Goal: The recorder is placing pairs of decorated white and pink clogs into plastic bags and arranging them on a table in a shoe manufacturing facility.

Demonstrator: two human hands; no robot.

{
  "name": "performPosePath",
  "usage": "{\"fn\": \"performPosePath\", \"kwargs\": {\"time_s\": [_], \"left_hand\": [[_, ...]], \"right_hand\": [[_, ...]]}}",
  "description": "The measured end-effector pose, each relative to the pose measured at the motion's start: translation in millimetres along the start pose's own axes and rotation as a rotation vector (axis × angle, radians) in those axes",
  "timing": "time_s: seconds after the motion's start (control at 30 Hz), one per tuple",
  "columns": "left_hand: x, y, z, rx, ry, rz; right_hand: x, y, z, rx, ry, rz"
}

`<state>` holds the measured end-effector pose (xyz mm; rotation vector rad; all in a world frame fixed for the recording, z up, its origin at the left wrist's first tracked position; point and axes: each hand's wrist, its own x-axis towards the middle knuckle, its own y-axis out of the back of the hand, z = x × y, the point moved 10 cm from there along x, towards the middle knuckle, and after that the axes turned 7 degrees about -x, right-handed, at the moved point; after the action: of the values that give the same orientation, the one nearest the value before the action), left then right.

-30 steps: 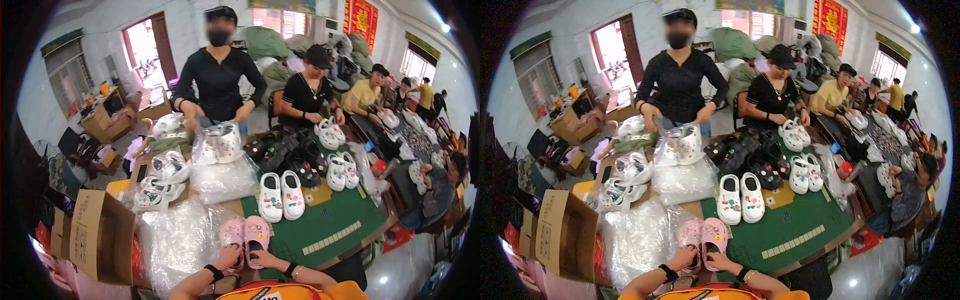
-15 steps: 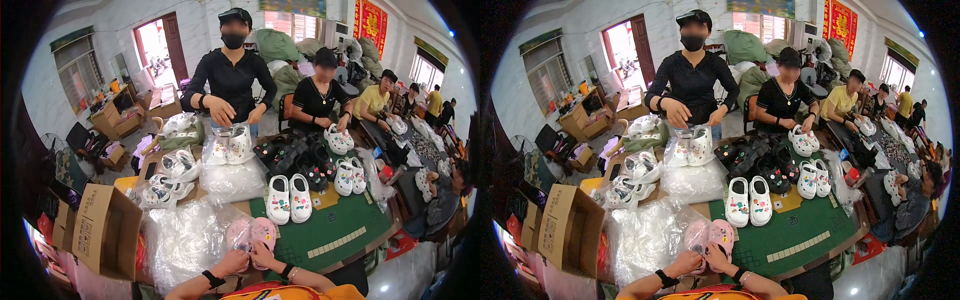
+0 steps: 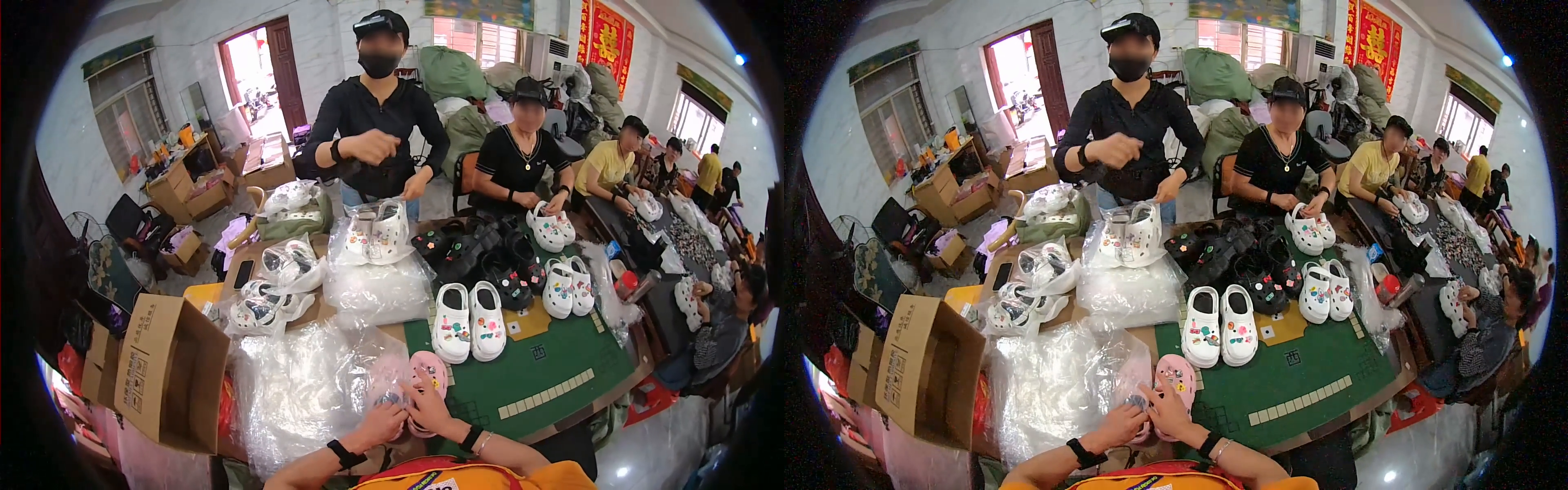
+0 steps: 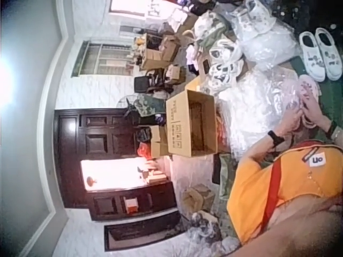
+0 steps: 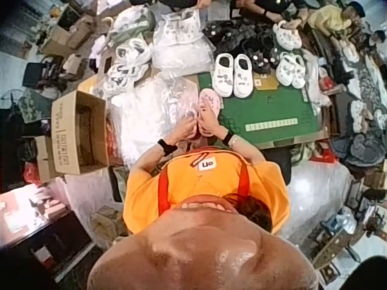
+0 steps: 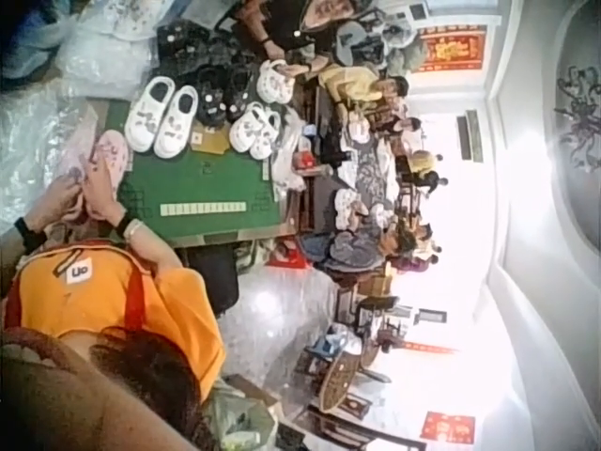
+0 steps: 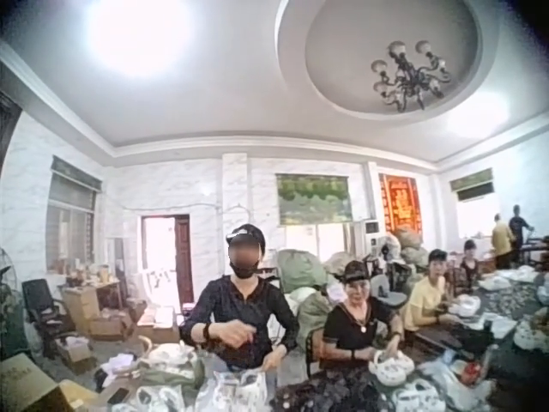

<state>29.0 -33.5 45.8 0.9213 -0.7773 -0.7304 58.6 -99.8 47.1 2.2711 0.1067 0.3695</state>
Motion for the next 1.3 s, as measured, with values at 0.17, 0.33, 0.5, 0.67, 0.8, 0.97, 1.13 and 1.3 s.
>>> {"fn": "performPosePath", "kwargs": {"time_s": [0.17, 0.33, 0.5, 0.67, 0.8, 0.97, 1.13, 1.3], "left_hand": [[0.4, 9.6, 4.9, 0.012, 0.008, 0.001], [-11.9, -13.1, -8.2, -0.018, 0.026, -0.064], [-4.4, -24.5, -10.0, -0.059, 0.062, -0.174], [-16.7, -24.0, -30.8, 0.082, 0.181, -0.207], [3.5, -5.7, -17.0, 0.196, 0.123, -0.082], [5.4, -6.8, -16.2, 0.028, 0.18, -0.15], [4.7, -34.6, -34.7, -0.008, 0.151, -0.196], [28.6, 0.1, -0.7, 0.013, 0.005, -0.122]], "right_hand": [[5.0, 14.5, -8.9, -0.018, 0.052, 0.07], [-4.4, -13.2, 40.0, -0.055, -0.119, -0.034], [-18.7, -25.7, 88.8, -0.022, -0.219, -0.169], [-25.9, -28.2, 83.2, -0.001, -0.378, -0.292], [-33.4, -18.4, 94.2, 0.041, -0.382, -0.201], [-43.2, -3.1, 71.4, 0.16, -0.3, -0.13], [-37.5, -15.0, 99.0, 0.148, -0.31, -0.142], [-51.1, -27.8, 83.2, 0.072, -0.378, -0.196]]}}
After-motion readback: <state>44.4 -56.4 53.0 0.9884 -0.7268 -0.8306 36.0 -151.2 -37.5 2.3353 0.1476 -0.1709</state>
